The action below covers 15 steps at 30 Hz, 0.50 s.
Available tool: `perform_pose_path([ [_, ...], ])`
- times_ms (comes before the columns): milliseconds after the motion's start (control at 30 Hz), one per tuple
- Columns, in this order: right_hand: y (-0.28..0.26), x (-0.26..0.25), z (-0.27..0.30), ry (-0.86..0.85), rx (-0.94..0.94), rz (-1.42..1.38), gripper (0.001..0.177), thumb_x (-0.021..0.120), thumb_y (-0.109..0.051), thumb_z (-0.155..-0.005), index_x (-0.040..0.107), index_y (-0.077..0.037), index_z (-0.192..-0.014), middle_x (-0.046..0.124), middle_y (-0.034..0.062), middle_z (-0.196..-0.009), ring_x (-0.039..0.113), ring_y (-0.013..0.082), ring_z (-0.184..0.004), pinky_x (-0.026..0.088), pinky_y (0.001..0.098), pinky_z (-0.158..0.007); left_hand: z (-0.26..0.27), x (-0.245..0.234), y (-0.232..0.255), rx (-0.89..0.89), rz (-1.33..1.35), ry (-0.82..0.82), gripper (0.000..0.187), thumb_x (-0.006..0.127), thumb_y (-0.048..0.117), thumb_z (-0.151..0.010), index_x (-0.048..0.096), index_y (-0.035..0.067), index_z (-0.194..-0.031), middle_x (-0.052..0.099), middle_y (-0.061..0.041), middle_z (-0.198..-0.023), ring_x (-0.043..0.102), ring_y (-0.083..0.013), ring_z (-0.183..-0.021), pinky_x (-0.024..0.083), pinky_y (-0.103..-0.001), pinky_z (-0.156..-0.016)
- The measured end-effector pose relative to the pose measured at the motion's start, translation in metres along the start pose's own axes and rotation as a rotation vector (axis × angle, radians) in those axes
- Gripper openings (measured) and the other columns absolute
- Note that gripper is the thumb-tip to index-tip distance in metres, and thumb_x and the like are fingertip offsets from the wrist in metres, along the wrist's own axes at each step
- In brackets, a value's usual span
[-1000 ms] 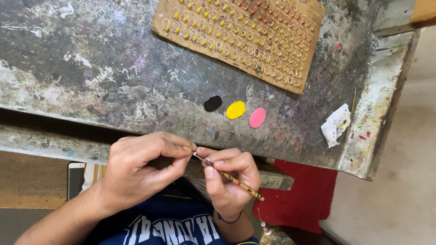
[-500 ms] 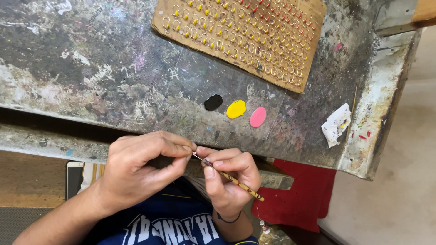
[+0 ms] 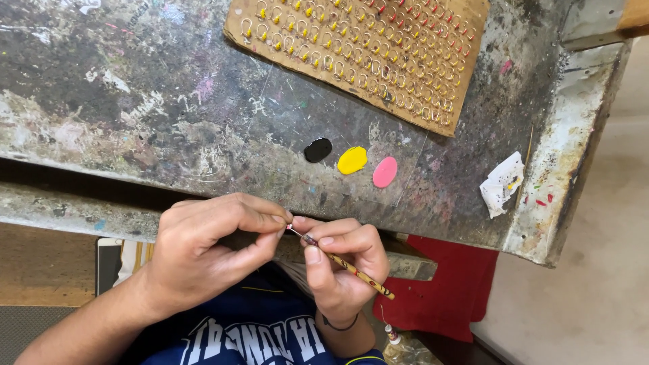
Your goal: The person is using a fine brush to apply paint to small jewelry components held in their hand.
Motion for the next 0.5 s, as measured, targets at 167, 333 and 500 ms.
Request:
perform_pose_path([
  [167,0.0004,-0.0006,0.0008,-0.008,-0.002,-0.011,0.015,0.068,-0.002,-0.089,0.054,-0.007,-0.091,0.067,0.0167,-0.084,0.076,0.0375,-0.085,0.068,0.0439,-0.083,0.0008,0.0002,0.0,0.001,-0.005,-0.004,0.009,0.076,0.002,-0.086,0.068,0.006,-0.087,0.079,-0.008,-0.091,0.081,-0.0161,-0.079,0.059,-0.022,-0.068],
  [333,0.0009,-0.0004,-0.0012,0.006,-0.006,-0.009,0.016,0.069,-0.003,-0.09,0.054,-0.007,-0.091,0.066,0.0174,-0.082,0.077,0.0369,-0.083,0.068,0.0418,-0.081,-0.0002,0.0008,0.0021,0.03,-0.047,0.0,0.009,0.075,0.002,-0.087,0.068,0.006,-0.087,0.079,-0.006,-0.091,0.081,-0.0153,-0.081,0.059,-0.022,-0.069],
  [500,0.0009,-0.0004,-0.0001,0.0,-0.009,-0.007,0.015,0.068,-0.004,-0.091,0.054,-0.007,-0.092,0.066,0.0169,-0.082,0.077,0.0365,-0.084,0.068,0.0421,-0.082,-0.0005,0.0011,0.0024,0.045,-0.051,0.005,0.009,0.075,0.001,-0.087,0.068,0.006,-0.087,0.079,-0.007,-0.091,0.08,-0.0155,-0.081,0.059,-0.022,-0.069],
])
Point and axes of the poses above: each hand's wrist, its own z-axis away from the middle knuckle, its own x-axis out of the palm, y = z × x, the point moved 3 cm from there along -z, towards the middle knuckle
